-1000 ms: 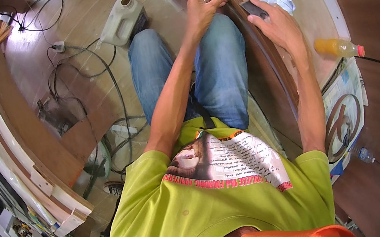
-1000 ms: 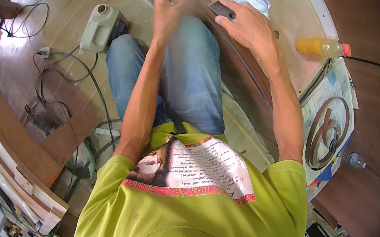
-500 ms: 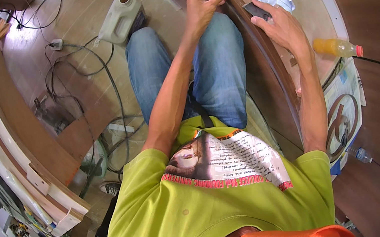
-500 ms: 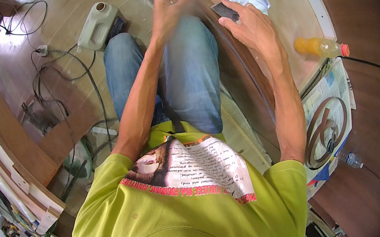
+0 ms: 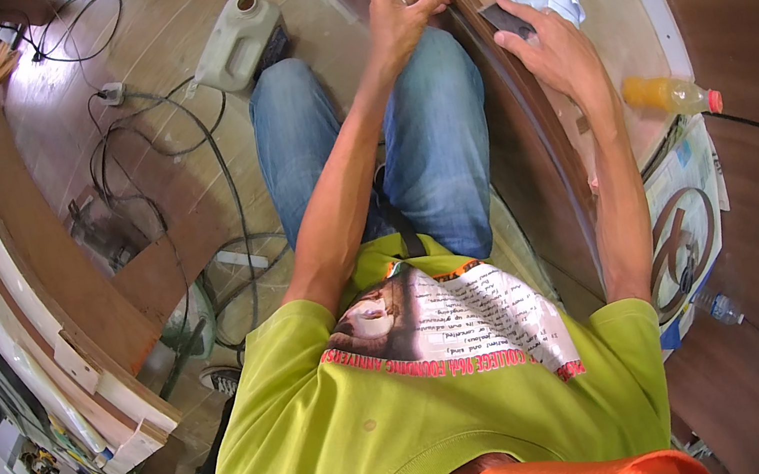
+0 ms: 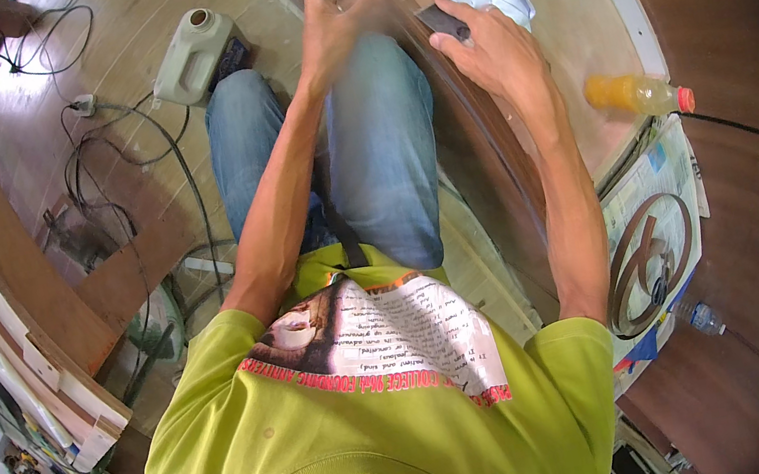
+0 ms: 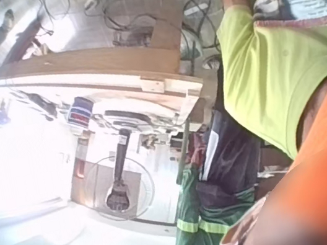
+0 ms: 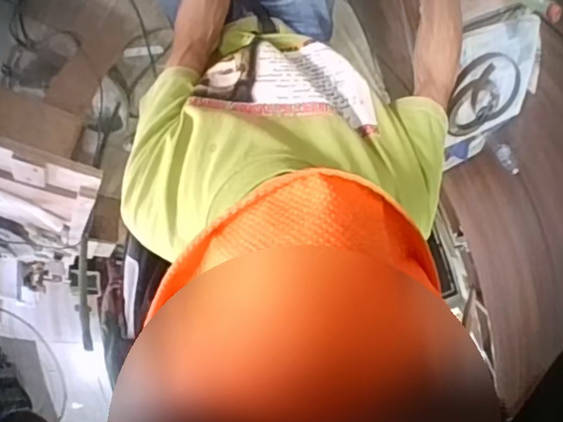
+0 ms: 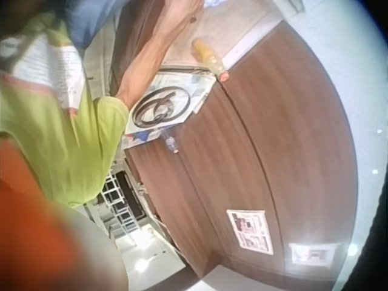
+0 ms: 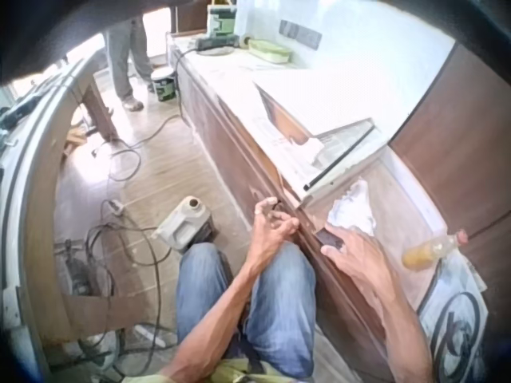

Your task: The person sits on the floor and applies a liquid finish to a curved wooden furniture piece using a cloth, then sands the surface with a sanding block. The person handles a plastic bottle, a white cloth, and a sanding block while working on the wood.

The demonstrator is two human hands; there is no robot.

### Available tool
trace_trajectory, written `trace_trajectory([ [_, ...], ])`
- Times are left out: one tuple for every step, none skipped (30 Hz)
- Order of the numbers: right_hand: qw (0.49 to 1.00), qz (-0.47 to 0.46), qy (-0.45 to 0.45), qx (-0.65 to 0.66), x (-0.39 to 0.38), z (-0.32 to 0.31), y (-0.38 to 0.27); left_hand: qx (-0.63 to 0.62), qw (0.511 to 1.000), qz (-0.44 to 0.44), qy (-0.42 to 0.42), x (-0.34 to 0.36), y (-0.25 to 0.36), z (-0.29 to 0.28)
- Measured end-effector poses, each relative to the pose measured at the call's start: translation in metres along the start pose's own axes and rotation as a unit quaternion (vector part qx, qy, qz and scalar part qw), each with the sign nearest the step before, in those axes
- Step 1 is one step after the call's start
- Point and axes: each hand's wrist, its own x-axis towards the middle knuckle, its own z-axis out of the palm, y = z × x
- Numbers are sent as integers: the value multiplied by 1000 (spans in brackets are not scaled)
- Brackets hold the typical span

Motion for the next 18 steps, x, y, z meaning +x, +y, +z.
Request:
trace_trajectory([
  [1000,-6,10,-1,-1,1,5,6,1000,-4,-4,1,2,0],
  [1000,-11,19,1,-4,3,8,-3,1000,0,-7,0,1,0],
  [1000,-16,27,2,-5,4,10,-13,1000,3,-10,0,-1,1],
  [1000,-17,25,-1,-3,6,9,-22,1000,7,-13,0,-2,1],
  [1000,-17,24,-4,2,4,2,-24,1000,7,-5,0,-3,0],
  [1000,-17,24,-8,4,3,-2,-27,1000,7,2,1,-4,-2],
  [1000,-13,17,-5,3,3,-1,-29,999,7,10,1,-6,-3],
  [1000,-10,10,-4,4,3,0,-25,1000,4,3,1,-4,-2],
  [1000,-8,2,-3,4,3,2,-21,1000,2,-4,1,-2,-1],
  [1000,-8,5,0,4,4,8,-17,1000,-1,-11,1,0,0],
  [1000,-8,5,4,1,5,12,-21,1000,2,-7,1,-1,1],
  [1000,-8,5,8,-1,6,15,-26,1000,4,-4,1,-2,2],
  [1000,-4,2,5,1,7,15,-31,1000,7,-1,1,-2,3],
  [1000,1,1,2,5,4,6,-28,1000,6,4,2,-4,1],
  [1000,7,1,-1,6,3,-1,-25,1000,5,8,2,-5,-1],
  [1000,13,-5,-7,5,2,-4,-22,1000,5,13,2,-7,-3],
  [1000,16,-10,-15,7,1,-7,-17,1000,1,7,2,-5,-3],
  [999,18,-15,-22,8,0,-9,-12,1000,-3,0,2,-3,-3],
])
